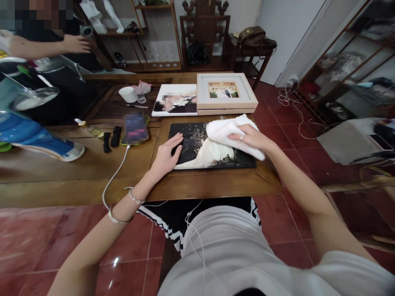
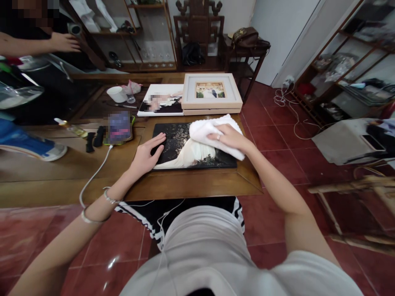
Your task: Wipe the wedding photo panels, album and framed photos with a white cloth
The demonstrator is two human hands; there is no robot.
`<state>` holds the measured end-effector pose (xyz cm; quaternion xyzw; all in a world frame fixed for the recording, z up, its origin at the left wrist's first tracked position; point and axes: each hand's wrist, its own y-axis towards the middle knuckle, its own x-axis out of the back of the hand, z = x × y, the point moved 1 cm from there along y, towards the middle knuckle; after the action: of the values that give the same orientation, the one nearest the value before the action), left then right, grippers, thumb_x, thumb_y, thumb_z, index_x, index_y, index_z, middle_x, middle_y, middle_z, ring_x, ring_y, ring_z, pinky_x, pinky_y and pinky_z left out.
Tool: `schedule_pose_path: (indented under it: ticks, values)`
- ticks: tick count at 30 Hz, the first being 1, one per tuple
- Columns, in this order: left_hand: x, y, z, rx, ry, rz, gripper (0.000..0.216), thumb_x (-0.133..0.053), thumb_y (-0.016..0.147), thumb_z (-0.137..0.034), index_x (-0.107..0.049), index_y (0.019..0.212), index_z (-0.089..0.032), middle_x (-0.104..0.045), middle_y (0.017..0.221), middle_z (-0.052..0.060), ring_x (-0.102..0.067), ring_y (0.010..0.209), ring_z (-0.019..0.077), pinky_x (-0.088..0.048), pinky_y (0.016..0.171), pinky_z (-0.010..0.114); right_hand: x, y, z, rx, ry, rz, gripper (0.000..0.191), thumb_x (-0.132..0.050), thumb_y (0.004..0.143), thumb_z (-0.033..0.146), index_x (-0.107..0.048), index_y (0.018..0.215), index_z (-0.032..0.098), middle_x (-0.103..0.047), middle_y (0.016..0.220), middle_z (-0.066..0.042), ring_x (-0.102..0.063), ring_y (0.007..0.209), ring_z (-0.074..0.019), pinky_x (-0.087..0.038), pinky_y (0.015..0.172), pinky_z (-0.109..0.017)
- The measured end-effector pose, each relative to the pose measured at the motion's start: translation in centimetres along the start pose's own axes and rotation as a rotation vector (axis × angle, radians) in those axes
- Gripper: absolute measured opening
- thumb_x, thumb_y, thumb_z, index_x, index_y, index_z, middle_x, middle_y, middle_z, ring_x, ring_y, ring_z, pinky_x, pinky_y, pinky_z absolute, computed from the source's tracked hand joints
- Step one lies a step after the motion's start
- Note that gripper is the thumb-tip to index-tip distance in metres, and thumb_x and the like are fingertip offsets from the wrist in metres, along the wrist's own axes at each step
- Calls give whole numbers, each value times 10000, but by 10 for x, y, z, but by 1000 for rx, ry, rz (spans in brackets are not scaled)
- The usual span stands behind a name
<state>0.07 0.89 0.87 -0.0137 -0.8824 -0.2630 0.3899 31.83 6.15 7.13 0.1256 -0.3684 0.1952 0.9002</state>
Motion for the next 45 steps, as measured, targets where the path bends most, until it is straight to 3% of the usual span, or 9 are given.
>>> schedule_pose_path:
  ticks: [4, 7, 13, 19, 24, 29, 33, 40, 45]
  values:
    - [-1, -1, 1, 1, 4, -10, 380, -478, 968, -331, -690, 1220, -142, -642, 1354, 125, -562, 1322, 261, -419, 1155, 484, -5, 50, -13, -37, 57, -114, 289, -599, 746, 430, -684, 810, 161, -718, 957, -81, -602, 913, -289, -438, 881, -407]
    - [-2, -1, 2, -4, 7, -30, 393, -471, 969, -316, -688, 1219, -103, -639, 1348, 155, -563, 1320, 269, -419, 1155, 476, -13, 58, -8, -2, 32, -153, 280, -571, 761, 414, -673, 818, 161, -717, 954, -89, -600, 903, -286, -430, 875, -409]
    - [-2, 0, 3, 1, 4, -17, 383, -477, 968, -319, -690, 1217, -122, -642, 1351, 139, -559, 1323, 272, -417, 1157, 480, -37, -12, 30, 131, -67, 34, 350, -548, 860, 477, -554, 633, 212, -594, 646, -19, -627, 787, -262, -449, 824, -387]
    - [-1, 1, 1, -5, 13, 19, 402, -456, 981, -337, -676, 1240, -123, -621, 1378, 141, -545, 1340, 262, -411, 1161, 478, -53, -72, 62, 289, -12, 230, 279, -582, 889, 429, -583, 672, 254, -632, 714, -43, -603, 1202, -349, -452, 902, -395]
    - [0, 1, 4, -6, 11, 27, 407, -455, 980, -354, -670, 1250, -138, -615, 1390, 133, -544, 1340, 270, -409, 1160, 492, -42, -26, 48, 264, -36, 197, 373, -548, 889, 503, -588, 657, 213, -636, 681, -17, -610, 725, -217, -436, 754, -339]
    - [0, 1, 4, -9, 11, 34, 400, -454, 979, -350, -677, 1237, -141, -627, 1376, 131, -543, 1342, 270, -413, 1156, 496, -32, 52, 20, 107, 17, -5, 281, -580, 834, 428, -702, 832, 174, -732, 946, -63, -610, 896, -257, -431, 868, -371]
    - [0, 1, 3, -13, 9, 30, 402, -457, 979, -344, -676, 1238, -128, -625, 1376, 141, -543, 1342, 273, -410, 1158, 489, -39, 75, 19, 78, 20, -131, 246, -576, 824, 366, -704, 841, 157, -731, 1009, -93, -613, 920, -282, -434, 897, -400]
    - [-1, 1, 3, 6, 3, 26, 400, -455, 976, -346, -673, 1244, -146, -626, 1379, 125, -543, 1342, 269, -404, 1161, 494, -68, -12, 66, 214, -86, 87, 278, -536, 897, 413, -647, 722, 228, -641, 668, -53, -660, 945, -338, -447, 897, -442]
    - [-1, 1, 4, 0, 7, 25, 396, -456, 971, -333, -676, 1240, -143, -627, 1378, 125, -538, 1346, 270, -403, 1165, 486, -73, -63, 84, 327, -16, 224, 228, -547, 902, 356, -610, 705, 259, -641, 691, -35, -674, 988, -316, -448, 917, -423]
